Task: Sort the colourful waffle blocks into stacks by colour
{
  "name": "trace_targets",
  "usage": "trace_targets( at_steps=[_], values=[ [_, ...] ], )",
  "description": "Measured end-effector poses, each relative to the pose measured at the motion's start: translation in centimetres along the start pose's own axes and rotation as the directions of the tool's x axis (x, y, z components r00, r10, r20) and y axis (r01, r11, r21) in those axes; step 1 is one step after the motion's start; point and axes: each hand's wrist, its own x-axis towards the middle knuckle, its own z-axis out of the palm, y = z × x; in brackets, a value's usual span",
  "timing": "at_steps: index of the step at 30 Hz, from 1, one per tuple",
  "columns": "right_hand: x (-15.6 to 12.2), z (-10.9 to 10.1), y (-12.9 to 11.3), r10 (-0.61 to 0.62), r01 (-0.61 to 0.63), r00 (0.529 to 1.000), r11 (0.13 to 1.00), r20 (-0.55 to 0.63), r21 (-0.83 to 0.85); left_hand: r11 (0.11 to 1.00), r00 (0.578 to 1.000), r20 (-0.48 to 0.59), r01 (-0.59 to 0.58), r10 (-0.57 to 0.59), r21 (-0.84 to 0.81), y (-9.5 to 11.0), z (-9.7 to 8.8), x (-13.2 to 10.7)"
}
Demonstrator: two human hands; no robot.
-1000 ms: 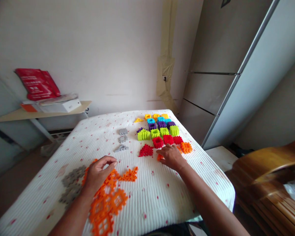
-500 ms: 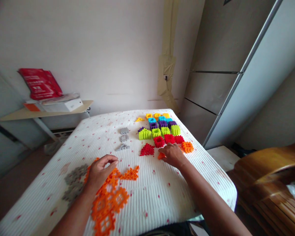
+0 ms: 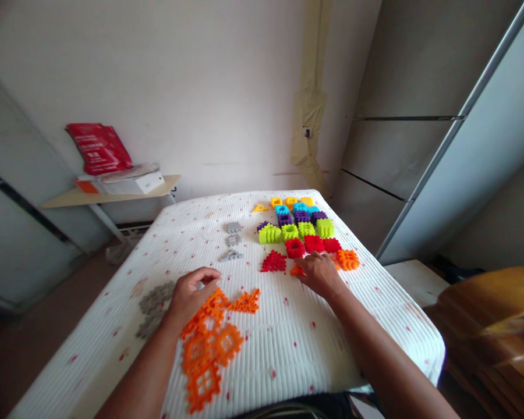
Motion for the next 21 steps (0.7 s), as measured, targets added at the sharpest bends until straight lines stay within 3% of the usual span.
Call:
trace_targets(
  at_steps=[4,7,9,15,21],
  values=[
    [-0.8,-0.6,-0.3,-0.015,0.015,0.983,1.0,-0.18,-0.005,0.983,0.96,0.252,-0.153,0.123,0.105,0.4,1.2,-0.4],
    [-1.2,-1.0,-1.0,-0.041,0.055,0.933,0.998,-0.356,0.03,0.943,0.882,0.439,-0.274,0.17,0.187,0.5,2.2,-0.8],
    [-1.3,-0.9,-1.6,-0.07,0.111,0.893,0.992,-0.445,0.066,0.92,0.857,0.491,-0.307,0.156,0.244,0.6,2.6,-0.9],
    [-0.9,-0.3,-3.9,-0.156,0.282,0.824,0.947,-0.544,0.156,0.947,0.897,0.437,-0.2,0.074,0.251,0.7,2.7,-0.7],
    [-0.6,-0.3,-5.2,-0.144,0.331,0.813,0.911,-0.565,0.244,0.991,0.983,0.172,-0.089,0.071,0.102,0.2,2.3,-0.1]
  ],
)
